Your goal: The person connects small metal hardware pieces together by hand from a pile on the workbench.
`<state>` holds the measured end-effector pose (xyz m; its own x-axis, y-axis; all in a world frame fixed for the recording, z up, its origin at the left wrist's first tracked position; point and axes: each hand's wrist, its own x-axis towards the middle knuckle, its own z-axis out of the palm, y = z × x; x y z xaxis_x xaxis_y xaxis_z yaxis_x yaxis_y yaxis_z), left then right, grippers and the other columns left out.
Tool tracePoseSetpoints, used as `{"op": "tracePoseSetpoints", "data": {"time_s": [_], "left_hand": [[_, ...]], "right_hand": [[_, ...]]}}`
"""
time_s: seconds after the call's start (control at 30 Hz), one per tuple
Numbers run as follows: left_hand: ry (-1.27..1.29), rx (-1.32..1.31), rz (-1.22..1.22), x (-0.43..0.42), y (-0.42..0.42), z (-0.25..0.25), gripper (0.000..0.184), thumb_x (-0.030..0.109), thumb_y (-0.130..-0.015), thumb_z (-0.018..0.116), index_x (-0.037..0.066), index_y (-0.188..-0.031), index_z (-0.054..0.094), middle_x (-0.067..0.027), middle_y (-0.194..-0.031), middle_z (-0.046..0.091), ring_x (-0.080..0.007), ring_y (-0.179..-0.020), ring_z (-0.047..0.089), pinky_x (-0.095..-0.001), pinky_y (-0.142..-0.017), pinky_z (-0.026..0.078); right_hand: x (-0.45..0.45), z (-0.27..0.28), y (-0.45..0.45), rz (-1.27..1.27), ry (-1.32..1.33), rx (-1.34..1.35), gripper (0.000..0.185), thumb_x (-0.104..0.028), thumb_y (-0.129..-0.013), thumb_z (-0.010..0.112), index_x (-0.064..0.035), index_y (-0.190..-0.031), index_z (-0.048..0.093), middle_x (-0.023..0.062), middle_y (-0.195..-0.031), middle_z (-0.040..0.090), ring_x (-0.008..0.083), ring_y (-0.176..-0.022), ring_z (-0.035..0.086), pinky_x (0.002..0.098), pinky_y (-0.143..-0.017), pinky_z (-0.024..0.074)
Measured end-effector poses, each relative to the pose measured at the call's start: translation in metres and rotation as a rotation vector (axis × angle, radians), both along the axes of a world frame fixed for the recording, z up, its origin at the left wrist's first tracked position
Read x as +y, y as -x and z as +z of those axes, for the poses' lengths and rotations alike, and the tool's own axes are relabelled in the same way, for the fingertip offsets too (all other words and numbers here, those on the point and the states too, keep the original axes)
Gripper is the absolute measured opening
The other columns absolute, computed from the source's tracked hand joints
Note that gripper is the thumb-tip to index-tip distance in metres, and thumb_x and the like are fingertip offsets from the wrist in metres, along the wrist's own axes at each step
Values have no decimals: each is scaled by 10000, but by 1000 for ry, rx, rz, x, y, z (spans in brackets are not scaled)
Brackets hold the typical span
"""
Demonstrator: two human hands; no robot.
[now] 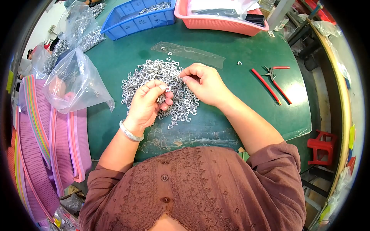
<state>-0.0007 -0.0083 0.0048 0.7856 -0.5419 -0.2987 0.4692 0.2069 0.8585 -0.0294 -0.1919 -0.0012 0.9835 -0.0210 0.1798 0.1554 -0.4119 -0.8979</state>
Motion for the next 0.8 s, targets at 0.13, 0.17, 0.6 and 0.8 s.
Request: {"op": "tracePoseSetpoints", "data": {"time_s": [0.13,0.17,0.6,0.8], "left_hand": [[69,43,-2,2,-3,0,85,93,-834,452,45,-839,523,-93,-792,593,-155,-669,577,-227,-537,457],[92,52,0,2,-4,0,87,93,-831,447,43,-842,517,-104,-813,592,-164,-688,580,-233,-548,464],[147,36,0,3,-4,-2,69,67,-810,446,48,-847,501,-67,-772,548,-135,-662,524,-212,-507,400],[124,49,-26,5,-6,-4,82,84,-814,470,37,-855,522,-68,-760,562,-129,-627,527,-208,-496,409]], "right_hand": [[-6,-12,-5,3,275,-166,89,-59,-712,579,-36,-790,616,93,-789,581,242,-753,569,311,-661,456],[-5,-11,-4,19,325,-162,89,-68,-704,586,-39,-783,615,92,-787,579,252,-768,562,323,-673,453],[0,-15,-6,40,444,-240,60,-50,-689,625,-24,-737,602,79,-773,567,232,-755,553,314,-666,446],[4,-3,0,88,181,-257,61,-21,-712,623,-22,-769,603,71,-783,565,199,-748,563,282,-646,447]]}}
